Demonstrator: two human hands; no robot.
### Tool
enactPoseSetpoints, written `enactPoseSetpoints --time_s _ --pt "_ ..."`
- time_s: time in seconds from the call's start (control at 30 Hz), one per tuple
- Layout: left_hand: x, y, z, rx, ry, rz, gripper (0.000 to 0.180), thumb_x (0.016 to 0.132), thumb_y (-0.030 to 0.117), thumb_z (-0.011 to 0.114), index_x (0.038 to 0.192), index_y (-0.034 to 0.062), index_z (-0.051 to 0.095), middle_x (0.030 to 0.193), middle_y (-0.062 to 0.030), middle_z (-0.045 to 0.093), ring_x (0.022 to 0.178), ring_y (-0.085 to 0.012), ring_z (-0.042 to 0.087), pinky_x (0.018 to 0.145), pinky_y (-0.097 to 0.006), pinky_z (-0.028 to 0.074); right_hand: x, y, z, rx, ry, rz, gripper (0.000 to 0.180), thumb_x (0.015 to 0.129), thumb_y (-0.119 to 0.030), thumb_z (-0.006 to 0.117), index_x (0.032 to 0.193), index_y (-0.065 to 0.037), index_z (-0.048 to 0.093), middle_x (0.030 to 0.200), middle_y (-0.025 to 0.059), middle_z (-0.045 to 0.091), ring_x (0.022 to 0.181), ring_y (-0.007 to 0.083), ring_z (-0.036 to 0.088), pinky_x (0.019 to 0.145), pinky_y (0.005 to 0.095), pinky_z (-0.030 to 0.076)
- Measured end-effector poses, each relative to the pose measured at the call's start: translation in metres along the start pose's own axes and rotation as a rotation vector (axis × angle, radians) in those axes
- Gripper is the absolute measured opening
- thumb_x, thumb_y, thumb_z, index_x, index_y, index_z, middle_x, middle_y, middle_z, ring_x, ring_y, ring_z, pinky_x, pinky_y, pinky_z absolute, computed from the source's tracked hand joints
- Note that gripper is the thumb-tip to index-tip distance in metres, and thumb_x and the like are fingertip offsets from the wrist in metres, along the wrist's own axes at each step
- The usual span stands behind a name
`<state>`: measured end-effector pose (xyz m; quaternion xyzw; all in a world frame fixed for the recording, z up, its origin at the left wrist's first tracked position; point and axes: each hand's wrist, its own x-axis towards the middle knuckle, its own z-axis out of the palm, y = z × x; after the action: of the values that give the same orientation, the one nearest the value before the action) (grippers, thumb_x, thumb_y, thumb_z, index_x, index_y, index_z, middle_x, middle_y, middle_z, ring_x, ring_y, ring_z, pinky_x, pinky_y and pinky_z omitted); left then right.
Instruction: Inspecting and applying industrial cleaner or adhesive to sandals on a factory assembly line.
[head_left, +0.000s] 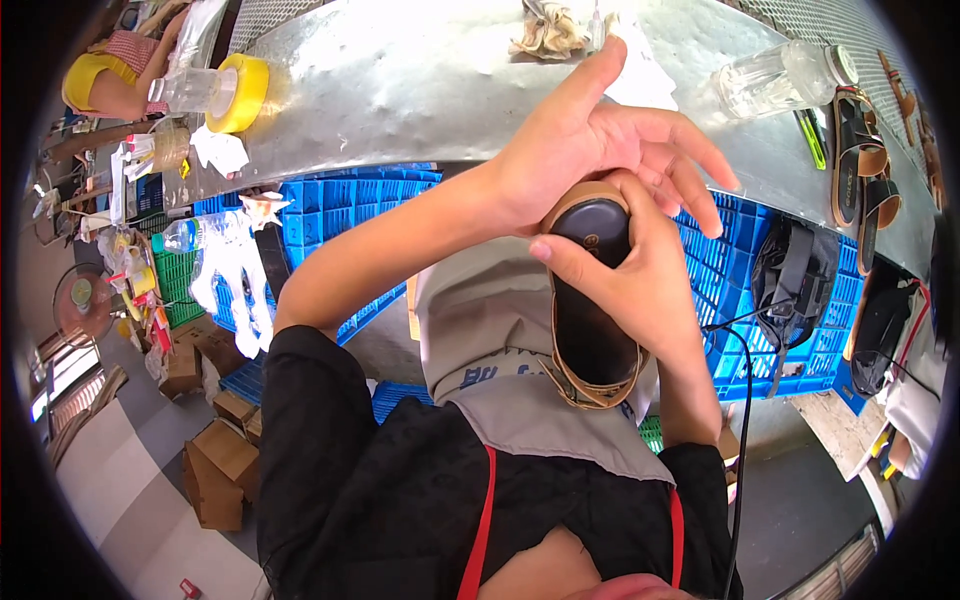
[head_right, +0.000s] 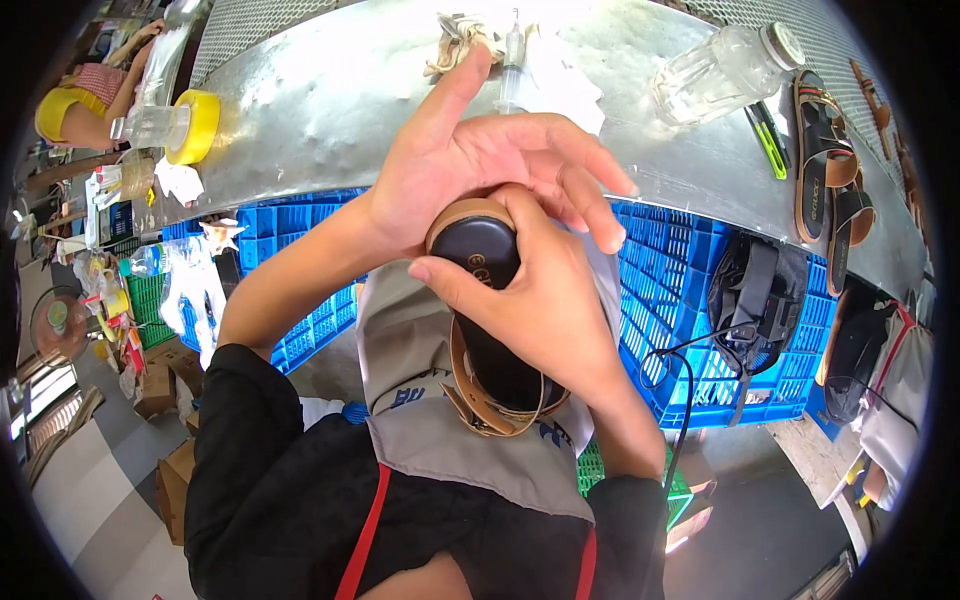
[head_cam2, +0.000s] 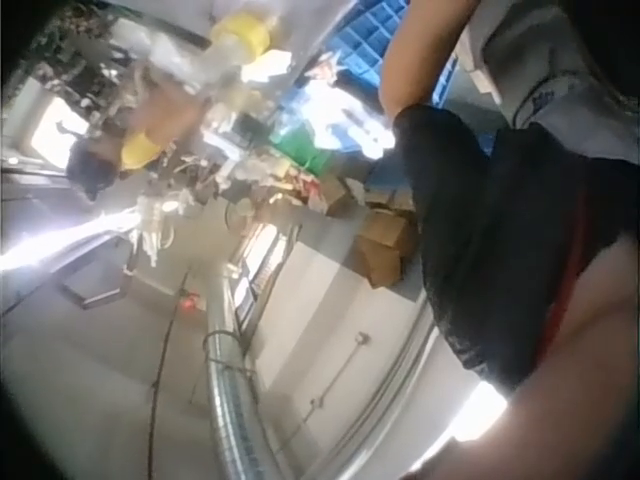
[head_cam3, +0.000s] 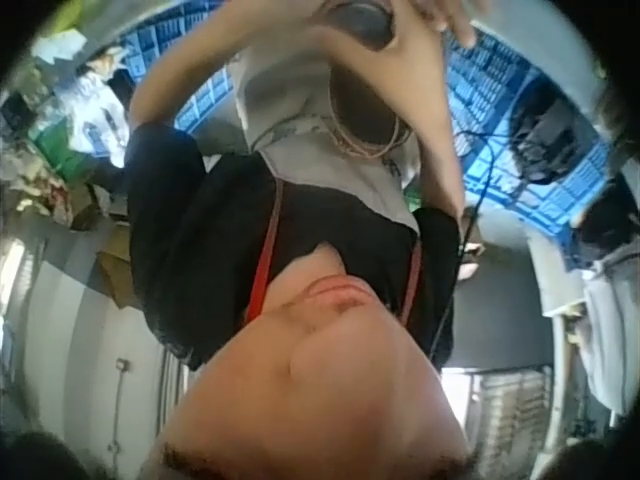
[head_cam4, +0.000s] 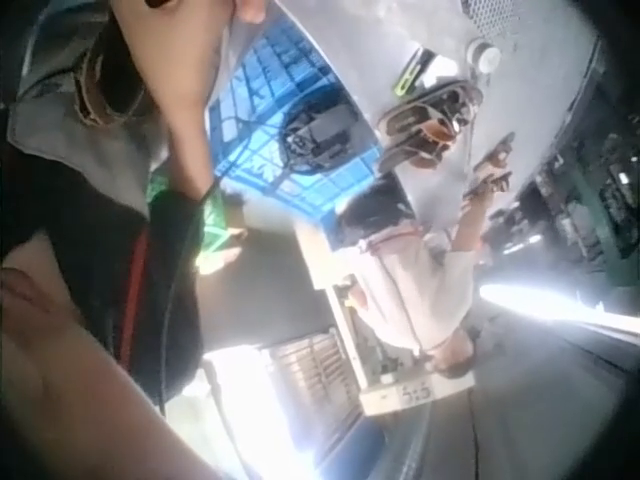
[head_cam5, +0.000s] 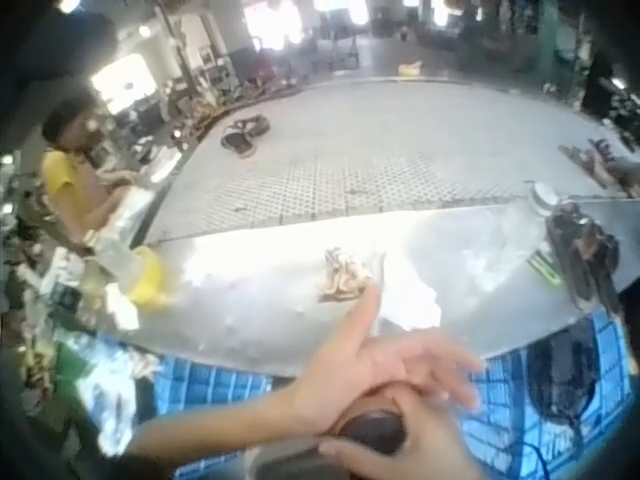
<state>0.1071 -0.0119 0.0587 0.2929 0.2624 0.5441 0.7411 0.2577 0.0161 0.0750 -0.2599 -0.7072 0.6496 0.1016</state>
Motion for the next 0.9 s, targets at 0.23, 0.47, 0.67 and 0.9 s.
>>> enactPoseSetpoints --time_s 0.23,0.47,0.67,0.9 --pt "-0.032 -0.026 0.014 0.271 0.154 0.236 0.062 0.097 0.04 0.049 0.138 -0.0073 0.049 0.135 -0.0248 0.058 0.127 -0.0302 0.056 0.11 -0.041 0.04 -0.007 0.011 -0.014 0.144 -0.026 0.034 0.033 0.085 -0.003 0.076 0.113 0.001 0.059 0.102 0.0052 0.067 0.095 0.0115 0.063 0.085 0.0279 0.051" --pt "-0.043 -0.034 0.023 0.564 0.258 0.392 0.051 0.09 0.024 0.056 0.13 -0.0066 0.059 0.138 -0.0214 0.058 0.127 -0.0299 0.057 0.109 -0.039 0.041 -0.024 0.009 -0.012 0.122 0.054 -0.018 0.043 0.082 -0.014 0.08 0.118 0.0 0.06 0.097 0.0134 0.073 0.09 0.0248 0.073 0.077 0.0333 0.055" --pt "-0.04 -0.037 0.023 0.657 0.239 0.503 0.045 0.087 0.016 0.056 0.127 -0.0035 0.062 0.132 -0.0189 0.063 0.121 -0.0279 0.062 0.104 -0.037 0.047 -0.031 0.007 -0.013 0.078 0.096 -0.1 0.047 0.079 -0.013 0.081 0.12 -0.001 0.06 0.097 0.0125 0.073 0.089 0.0245 0.073 0.076 0.0325 0.056" --pt "-0.038 -0.024 0.007 0.963 0.199 0.524 0.049 0.088 0.03 0.05 0.116 -0.0054 0.069 0.125 -0.023 0.067 0.124 -0.0347 0.06 0.107 -0.043 0.044 -0.023 0.007 -0.009 0.02 0.12 -0.179 0.044 0.082 -0.011 0.078 0.12 -0.002 0.06 0.096 0.0127 0.072 0.087 0.0245 0.074 0.076 0.0333 0.056"
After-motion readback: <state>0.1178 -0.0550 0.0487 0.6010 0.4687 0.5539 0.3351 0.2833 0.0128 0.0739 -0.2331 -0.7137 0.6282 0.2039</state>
